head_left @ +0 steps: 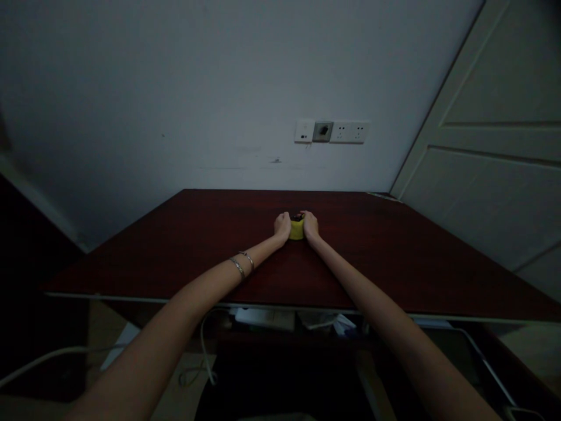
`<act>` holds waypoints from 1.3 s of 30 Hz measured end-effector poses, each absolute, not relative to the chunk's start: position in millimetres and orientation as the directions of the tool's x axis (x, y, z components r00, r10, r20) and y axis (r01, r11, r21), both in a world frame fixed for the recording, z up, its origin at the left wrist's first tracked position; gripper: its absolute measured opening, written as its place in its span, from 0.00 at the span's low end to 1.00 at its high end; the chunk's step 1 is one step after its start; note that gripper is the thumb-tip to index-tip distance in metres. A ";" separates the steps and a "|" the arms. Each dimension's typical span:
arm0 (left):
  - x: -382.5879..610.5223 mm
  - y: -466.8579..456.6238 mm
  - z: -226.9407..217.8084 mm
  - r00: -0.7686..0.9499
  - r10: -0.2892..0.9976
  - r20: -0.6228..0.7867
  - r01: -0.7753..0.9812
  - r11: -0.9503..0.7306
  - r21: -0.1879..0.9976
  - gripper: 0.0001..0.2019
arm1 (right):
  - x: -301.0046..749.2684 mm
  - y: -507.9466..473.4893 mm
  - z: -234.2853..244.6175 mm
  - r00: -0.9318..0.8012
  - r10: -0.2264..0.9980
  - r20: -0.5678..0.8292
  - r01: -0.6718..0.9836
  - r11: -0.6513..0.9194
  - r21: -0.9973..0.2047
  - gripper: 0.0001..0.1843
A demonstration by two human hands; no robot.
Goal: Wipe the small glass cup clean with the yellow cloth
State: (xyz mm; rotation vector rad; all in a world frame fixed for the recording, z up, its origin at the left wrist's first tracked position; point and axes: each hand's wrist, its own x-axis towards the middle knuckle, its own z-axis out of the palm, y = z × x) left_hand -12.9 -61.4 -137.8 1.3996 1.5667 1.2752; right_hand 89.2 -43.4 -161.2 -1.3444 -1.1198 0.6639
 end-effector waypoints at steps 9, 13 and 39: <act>-34.5 -60.7 -129.4 -0.184 0.974 0.134 0.333 -0.066 0.941 0.15 | 117.9 -72.8 -140.8 0.246 0.839 0.486 0.478 0.332 -0.813 0.20; -45.2 -59.9 -128.2 -0.193 0.971 0.144 0.350 -0.069 0.934 0.15 | 130.3 -106.8 -124.6 -0.009 0.757 0.653 0.614 0.519 -0.594 0.19; -42.7 -67.5 -95.0 0.280 0.735 0.617 0.561 -0.647 0.517 0.09 | 119.1 -134.5 -112.5 -0.388 0.654 0.649 0.654 0.692 -0.306 0.06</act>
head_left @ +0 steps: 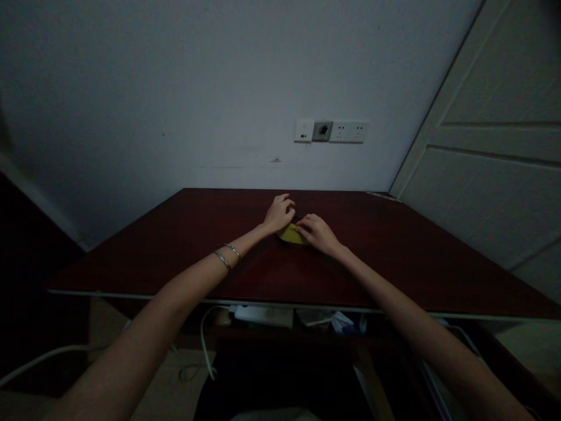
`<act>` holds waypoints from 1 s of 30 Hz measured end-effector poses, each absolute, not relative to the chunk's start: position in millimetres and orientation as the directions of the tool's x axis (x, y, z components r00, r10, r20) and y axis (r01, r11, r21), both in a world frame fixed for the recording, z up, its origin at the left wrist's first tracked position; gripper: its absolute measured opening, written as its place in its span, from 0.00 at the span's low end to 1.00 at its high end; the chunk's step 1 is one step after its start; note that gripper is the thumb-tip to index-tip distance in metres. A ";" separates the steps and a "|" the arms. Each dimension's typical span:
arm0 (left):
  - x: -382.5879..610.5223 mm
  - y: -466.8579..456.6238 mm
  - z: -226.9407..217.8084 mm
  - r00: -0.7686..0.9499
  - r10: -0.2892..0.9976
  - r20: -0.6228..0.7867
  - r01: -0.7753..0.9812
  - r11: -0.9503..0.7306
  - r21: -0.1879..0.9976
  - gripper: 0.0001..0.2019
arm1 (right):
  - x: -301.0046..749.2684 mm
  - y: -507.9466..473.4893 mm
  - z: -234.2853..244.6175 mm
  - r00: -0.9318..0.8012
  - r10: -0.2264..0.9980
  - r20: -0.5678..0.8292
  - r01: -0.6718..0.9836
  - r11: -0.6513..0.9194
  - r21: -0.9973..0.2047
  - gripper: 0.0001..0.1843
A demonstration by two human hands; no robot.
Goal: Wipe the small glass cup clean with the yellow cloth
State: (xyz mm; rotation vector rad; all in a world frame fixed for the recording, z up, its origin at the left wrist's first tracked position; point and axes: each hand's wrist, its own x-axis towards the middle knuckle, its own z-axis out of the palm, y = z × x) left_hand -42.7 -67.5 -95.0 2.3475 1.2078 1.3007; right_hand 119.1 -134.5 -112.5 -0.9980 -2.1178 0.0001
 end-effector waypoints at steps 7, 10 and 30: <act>-32.5 -67.1 -57.5 0.223 0.600 0.769 0.558 -0.725 0.404 0.08 | 106.4 -121.9 -93.5 -0.030 0.704 0.710 0.491 0.629 -0.603 0.11; -31.7 -67.1 -39.7 0.184 0.570 0.801 0.493 -0.758 0.427 0.08 | 109.2 -111.1 -79.7 0.110 0.708 0.697 0.400 0.610 -0.683 0.14; -23.4 -65.7 -42.0 0.469 0.772 0.429 -0.037 -0.468 0.883 0.18 | 125.3 -93.8 -60.0 0.149 0.811 0.566 0.079 0.561 -0.824 0.32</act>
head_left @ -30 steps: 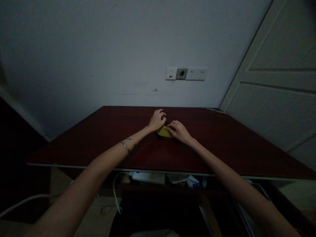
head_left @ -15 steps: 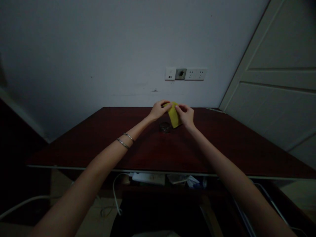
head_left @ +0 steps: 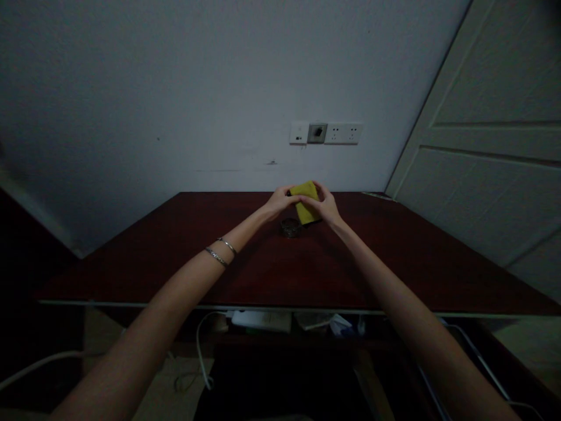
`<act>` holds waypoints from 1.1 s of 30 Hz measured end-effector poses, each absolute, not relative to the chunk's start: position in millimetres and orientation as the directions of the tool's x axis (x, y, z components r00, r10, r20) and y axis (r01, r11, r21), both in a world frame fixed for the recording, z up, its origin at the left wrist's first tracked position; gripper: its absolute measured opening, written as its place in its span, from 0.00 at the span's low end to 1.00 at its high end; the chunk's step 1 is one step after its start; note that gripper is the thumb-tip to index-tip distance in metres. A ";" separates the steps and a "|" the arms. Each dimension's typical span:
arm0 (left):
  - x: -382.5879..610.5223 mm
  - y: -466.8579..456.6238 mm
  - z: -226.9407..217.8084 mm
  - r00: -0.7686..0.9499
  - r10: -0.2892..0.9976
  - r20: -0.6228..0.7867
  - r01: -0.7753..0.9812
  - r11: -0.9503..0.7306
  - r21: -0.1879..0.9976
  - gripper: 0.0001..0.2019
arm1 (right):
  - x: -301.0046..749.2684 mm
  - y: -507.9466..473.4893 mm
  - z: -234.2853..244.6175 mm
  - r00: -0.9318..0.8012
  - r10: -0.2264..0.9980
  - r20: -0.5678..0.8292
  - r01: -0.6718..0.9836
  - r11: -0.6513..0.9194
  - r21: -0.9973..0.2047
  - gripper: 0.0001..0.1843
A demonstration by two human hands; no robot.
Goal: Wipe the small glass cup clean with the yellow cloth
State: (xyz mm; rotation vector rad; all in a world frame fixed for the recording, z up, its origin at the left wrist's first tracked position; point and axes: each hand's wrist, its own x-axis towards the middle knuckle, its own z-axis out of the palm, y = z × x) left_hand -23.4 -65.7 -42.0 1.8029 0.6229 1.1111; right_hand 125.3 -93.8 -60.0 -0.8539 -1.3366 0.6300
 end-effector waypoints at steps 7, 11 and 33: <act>-31.3 -46.2 -42.3 0.433 0.763 0.480 0.147 -0.585 0.798 0.19 | 131.6 -88.4 -66.3 0.100 0.926 0.364 -0.070 0.372 -0.926 0.24; -45.1 -35.7 -60.6 0.494 0.811 0.314 0.261 -0.482 0.836 0.29 | 145.6 -78.7 -72.0 0.203 0.924 0.323 -0.092 0.346 -0.934 0.20; -53.0 -35.8 -144.8 0.395 0.906 0.155 0.470 -0.344 0.813 0.46 | 165.9 -55.0 -92.6 0.120 0.868 0.482 0.402 0.402 -0.823 0.26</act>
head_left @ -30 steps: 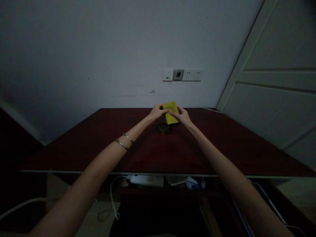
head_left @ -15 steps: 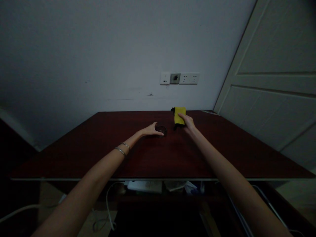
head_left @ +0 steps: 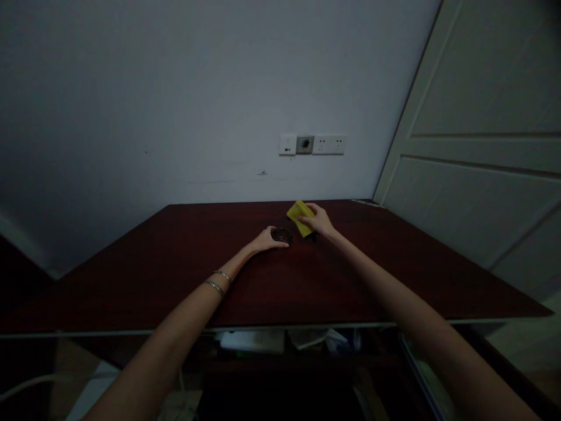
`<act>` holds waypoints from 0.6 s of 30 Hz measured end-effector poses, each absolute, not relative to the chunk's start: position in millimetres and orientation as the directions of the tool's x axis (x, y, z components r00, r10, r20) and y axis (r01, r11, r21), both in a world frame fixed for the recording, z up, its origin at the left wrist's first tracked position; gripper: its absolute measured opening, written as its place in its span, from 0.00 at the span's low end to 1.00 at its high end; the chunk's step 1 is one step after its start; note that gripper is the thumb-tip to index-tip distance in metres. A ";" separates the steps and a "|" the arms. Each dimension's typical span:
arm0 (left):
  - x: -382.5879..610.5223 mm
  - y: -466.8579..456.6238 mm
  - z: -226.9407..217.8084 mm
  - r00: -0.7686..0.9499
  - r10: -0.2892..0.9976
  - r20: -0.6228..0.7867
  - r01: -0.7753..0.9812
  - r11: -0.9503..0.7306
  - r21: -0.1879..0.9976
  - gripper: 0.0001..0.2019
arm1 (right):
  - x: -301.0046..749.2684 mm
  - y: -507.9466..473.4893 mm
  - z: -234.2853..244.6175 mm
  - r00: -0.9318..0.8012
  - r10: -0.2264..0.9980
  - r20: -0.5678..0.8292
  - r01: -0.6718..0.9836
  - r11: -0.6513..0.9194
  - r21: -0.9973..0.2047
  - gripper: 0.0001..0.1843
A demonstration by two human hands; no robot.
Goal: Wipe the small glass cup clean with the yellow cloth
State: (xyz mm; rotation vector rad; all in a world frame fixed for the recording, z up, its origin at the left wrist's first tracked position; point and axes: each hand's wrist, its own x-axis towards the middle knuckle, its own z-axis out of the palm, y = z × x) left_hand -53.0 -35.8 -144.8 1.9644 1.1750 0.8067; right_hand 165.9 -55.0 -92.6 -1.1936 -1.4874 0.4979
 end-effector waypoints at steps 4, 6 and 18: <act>-52.1 -41.4 -138.7 0.429 0.889 0.159 0.449 -0.362 0.817 0.39 | 164.3 -59.2 -89.7 -0.027 0.824 0.566 0.573 0.477 -0.666 0.24; -52.0 -43.2 -135.6 0.447 0.880 0.159 0.437 -0.370 0.820 0.35 | 163.9 -62.0 -87.3 -0.104 0.800 0.592 0.641 0.509 -0.575 0.25; -50.4 -29.8 -132.7 0.403 0.882 0.245 0.365 -0.400 0.841 0.35 | 153.9 -76.9 -63.7 -0.712 0.485 0.507 0.623 0.770 0.139 0.22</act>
